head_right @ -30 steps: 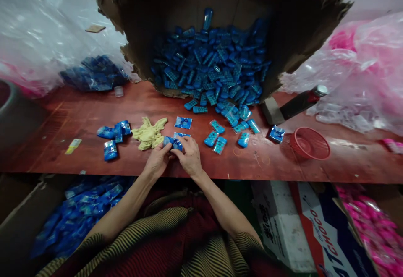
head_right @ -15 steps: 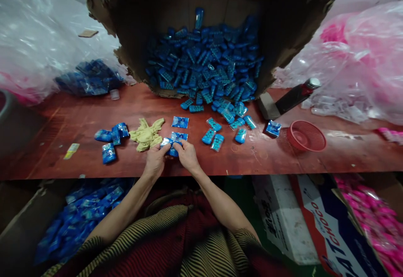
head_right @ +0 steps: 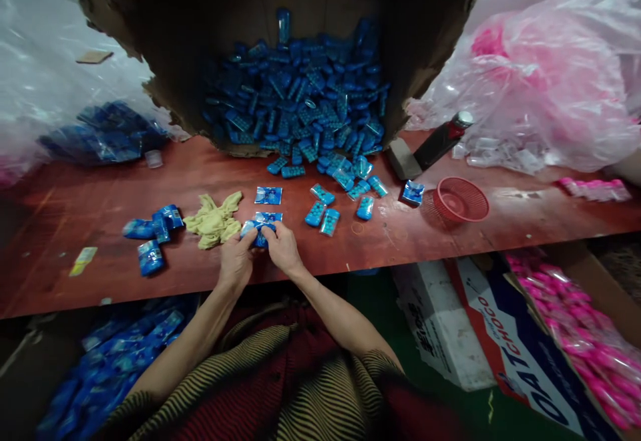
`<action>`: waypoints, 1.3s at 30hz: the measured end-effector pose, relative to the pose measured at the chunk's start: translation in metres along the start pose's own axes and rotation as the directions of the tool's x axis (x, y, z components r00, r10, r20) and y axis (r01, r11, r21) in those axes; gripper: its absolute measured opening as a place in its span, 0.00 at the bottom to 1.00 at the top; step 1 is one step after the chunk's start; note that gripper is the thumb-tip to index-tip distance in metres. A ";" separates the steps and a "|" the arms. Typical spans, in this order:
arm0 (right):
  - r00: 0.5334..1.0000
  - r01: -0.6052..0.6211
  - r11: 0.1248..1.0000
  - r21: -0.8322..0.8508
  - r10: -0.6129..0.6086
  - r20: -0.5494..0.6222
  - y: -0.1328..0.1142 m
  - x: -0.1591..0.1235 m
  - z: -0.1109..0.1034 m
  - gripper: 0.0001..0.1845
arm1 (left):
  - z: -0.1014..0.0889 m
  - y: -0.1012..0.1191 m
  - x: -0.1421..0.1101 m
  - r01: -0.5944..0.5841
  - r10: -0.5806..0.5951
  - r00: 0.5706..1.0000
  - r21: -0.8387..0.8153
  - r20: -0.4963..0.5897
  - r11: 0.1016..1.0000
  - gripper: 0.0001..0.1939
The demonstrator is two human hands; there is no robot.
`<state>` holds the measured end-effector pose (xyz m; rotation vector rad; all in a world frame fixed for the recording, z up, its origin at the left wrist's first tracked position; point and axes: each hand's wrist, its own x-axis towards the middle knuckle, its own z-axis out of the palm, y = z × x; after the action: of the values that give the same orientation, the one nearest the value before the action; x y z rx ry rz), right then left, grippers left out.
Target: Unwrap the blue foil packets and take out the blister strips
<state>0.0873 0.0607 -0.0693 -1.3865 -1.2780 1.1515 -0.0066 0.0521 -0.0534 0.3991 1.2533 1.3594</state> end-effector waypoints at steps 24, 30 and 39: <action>0.975 0.022 0.518 -0.855 -0.202 -0.097 0.003 0.024 -0.071 0.10 | -0.020 0.014 -0.008 0.434 -0.429 0.901 -0.074 0.069 0.898 0.09; 0.976 0.216 0.495 -0.842 -0.098 0.193 0.003 0.017 -0.065 0.16 | -0.021 0.015 -0.008 0.482 -0.481 0.876 -0.084 0.032 0.872 0.12; 0.967 0.249 0.863 -0.440 -0.199 0.158 -0.026 -0.001 -0.051 0.20 | -0.028 0.001 -0.004 0.261 -0.258 0.963 -0.030 0.076 0.965 0.18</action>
<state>0.1336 0.0602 -0.0355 -1.4683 -1.8236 0.7988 -0.0296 0.0368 -0.0607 0.2434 1.1727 1.1344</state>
